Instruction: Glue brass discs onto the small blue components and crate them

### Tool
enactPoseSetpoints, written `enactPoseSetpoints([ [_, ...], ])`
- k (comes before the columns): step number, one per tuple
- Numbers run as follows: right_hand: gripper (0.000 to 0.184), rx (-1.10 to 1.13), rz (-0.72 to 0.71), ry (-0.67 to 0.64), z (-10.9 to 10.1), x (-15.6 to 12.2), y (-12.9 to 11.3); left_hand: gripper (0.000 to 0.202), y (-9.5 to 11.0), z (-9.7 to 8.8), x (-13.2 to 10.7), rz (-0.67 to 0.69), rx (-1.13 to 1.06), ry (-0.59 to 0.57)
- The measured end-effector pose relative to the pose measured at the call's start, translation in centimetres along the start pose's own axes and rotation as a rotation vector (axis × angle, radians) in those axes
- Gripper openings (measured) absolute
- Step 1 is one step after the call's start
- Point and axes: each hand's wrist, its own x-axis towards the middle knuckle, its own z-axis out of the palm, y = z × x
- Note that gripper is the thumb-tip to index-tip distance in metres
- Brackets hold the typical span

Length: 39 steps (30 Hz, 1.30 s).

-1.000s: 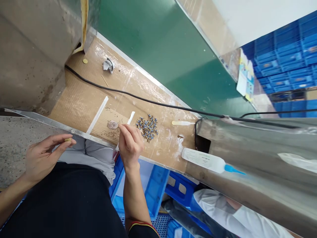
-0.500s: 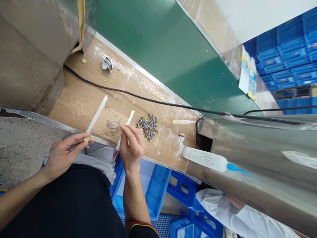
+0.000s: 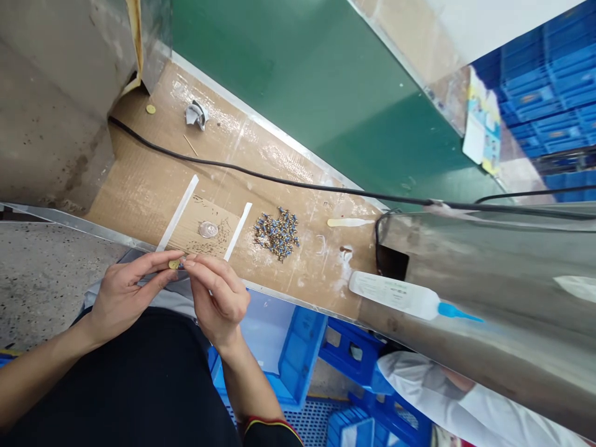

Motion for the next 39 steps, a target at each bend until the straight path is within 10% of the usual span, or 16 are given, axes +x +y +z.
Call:
enactPoseSetpoints([
  [39,0.058,-0.113,-0.228,-0.071,-1.0,-1.3,-0.4,0.031,1.7,0.5,-0.5,0.399,0.440,0.029],
])
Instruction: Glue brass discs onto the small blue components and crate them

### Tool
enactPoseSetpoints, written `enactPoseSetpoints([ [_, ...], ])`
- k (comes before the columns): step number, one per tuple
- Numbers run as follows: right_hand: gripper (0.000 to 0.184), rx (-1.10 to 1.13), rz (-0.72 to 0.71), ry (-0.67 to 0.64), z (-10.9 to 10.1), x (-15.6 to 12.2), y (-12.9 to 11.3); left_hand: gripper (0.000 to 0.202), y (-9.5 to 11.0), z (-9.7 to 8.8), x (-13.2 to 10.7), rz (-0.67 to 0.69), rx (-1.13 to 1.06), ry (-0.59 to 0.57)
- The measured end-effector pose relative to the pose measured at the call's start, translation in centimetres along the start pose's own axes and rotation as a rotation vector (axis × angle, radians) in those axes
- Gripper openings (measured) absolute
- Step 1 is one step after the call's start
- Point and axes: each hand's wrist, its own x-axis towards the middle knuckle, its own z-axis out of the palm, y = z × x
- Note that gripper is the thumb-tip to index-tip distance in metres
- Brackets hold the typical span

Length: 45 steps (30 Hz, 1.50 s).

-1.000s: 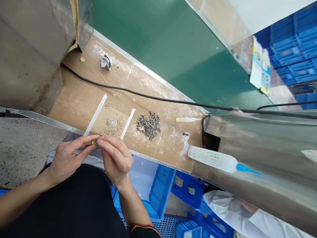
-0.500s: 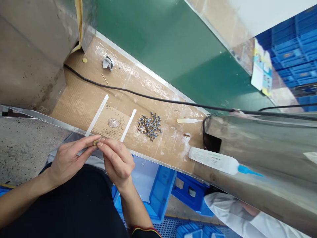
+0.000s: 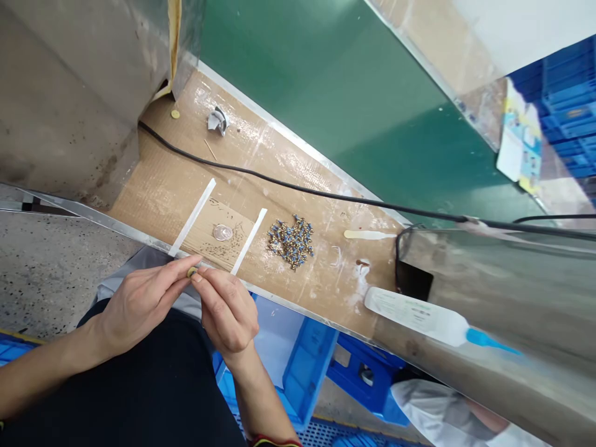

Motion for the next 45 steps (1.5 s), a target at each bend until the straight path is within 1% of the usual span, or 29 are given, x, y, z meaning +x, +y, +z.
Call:
enactPoseSetpoints([
  [6,0.059,0.011,0.004,-0.016,-0.1,-0.3,0.4,0.028,0.0,0.1,0.0,-0.009,-0.032,0.006],
  [10,0.061,0.014,-0.009,-0.040,-0.2,-0.6,0.7,0.022,0.0,-0.2,0.1,-0.116,-0.147,-0.058],
  [12,0.058,0.051,0.014,-0.025,-0.4,-0.6,0.6,0.022,0.0,-0.2,0.2,-0.176,-0.214,-0.074],
  [14,0.048,0.110,0.117,0.011,-0.5,-0.4,0.5,0.023,-0.1,-0.1,0.1,-0.211,-0.249,-0.055],
  [16,0.034,0.172,0.290,0.038,-0.6,-0.2,0.3,0.025,-0.1,0.2,0.0,-0.228,-0.258,-0.034],
  [18,0.023,0.251,0.453,0.028,-0.5,0.0,0.1,0.029,-0.2,0.5,-0.1,-0.225,-0.262,-0.027],
  [19,0.019,0.298,0.512,0.013,-0.4,0.0,0.1,0.032,-0.1,0.6,-0.1,-0.219,-0.264,-0.031],
  [22,0.011,0.450,0.600,0.013,0.2,0.0,0.0,0.039,0.1,0.8,-0.1,-0.183,-0.254,-0.038],
  [26,0.007,0.569,0.601,0.055,0.5,-0.3,0.1,0.042,0.5,0.9,0.0,-0.164,-0.196,-0.039],
  [29,0.007,0.582,0.588,0.079,0.3,-0.7,0.2,0.042,1.0,0.9,-0.1,-0.160,-0.145,-0.043],
  [33,0.011,0.624,0.581,0.152,-0.2,-1.0,0.0,0.043,1.8,1.2,-0.2,-0.190,-0.082,-0.077],
  [37,0.010,0.590,0.591,0.190,-0.9,-1.6,0.0,0.048,2.3,1.8,-0.4,-0.199,-0.099,-0.084],
  [39,0.008,0.560,0.596,0.202,-1.3,-2.2,0.2,0.046,2.3,2.2,-0.5,-0.231,-0.130,-0.118],
  [41,0.008,0.527,0.590,0.225,-1.6,-3.1,0.4,0.046,2.3,2.8,-0.5,-0.300,-0.190,-0.175],
  [43,0.015,0.492,0.559,0.270,-1.8,-4.0,0.7,0.048,2.4,3.3,-0.3,-0.384,-0.266,-0.228],
  [45,0.024,0.467,0.495,0.328,-1.9,-4.9,0.8,0.049,2.7,3.9,-0.1,-0.430,-0.322,-0.261],
])
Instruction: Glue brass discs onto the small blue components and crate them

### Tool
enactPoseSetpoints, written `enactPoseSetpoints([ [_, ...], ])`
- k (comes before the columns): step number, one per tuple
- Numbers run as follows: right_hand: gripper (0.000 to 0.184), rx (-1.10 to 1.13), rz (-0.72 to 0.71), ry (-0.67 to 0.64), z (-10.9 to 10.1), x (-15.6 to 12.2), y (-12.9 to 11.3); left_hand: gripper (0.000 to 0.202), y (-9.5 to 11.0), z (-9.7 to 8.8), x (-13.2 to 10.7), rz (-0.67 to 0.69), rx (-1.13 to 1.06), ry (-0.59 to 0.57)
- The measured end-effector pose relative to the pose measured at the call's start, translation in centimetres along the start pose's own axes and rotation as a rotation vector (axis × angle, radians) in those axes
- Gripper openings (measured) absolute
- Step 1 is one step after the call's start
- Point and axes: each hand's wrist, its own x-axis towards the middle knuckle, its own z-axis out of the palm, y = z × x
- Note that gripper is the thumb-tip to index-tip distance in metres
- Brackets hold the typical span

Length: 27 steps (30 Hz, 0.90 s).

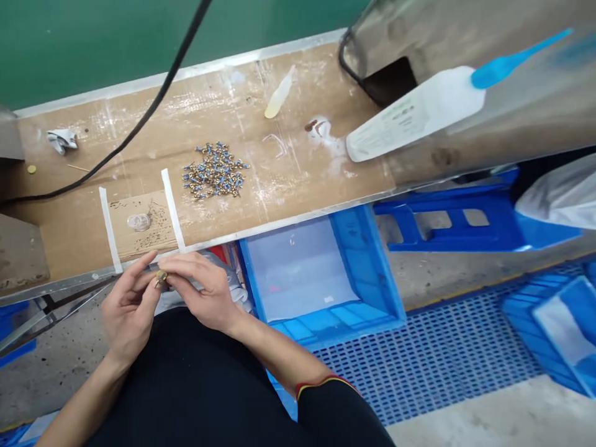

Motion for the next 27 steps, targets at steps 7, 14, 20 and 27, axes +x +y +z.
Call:
enactPoseSetpoints([
  [7,0.028,-0.113,-0.064,0.152,-2.1,-2.3,0.0,0.052,0.9,1.9,0.8,0.050,0.052,-0.232],
  [14,0.012,-0.301,0.309,0.514,-9.1,-5.9,4.2,0.058,1.6,1.5,2.6,0.008,0.121,-0.439],
  [20,0.017,-0.429,0.705,0.507,-15.8,-5.0,14.9,0.060,1.5,-0.2,3.2,-0.085,0.078,-0.311],
  [27,0.017,-0.527,0.839,0.465,-15.2,-2.9,19.3,0.061,2.0,-0.4,2.1,-0.169,0.053,-0.264],
])
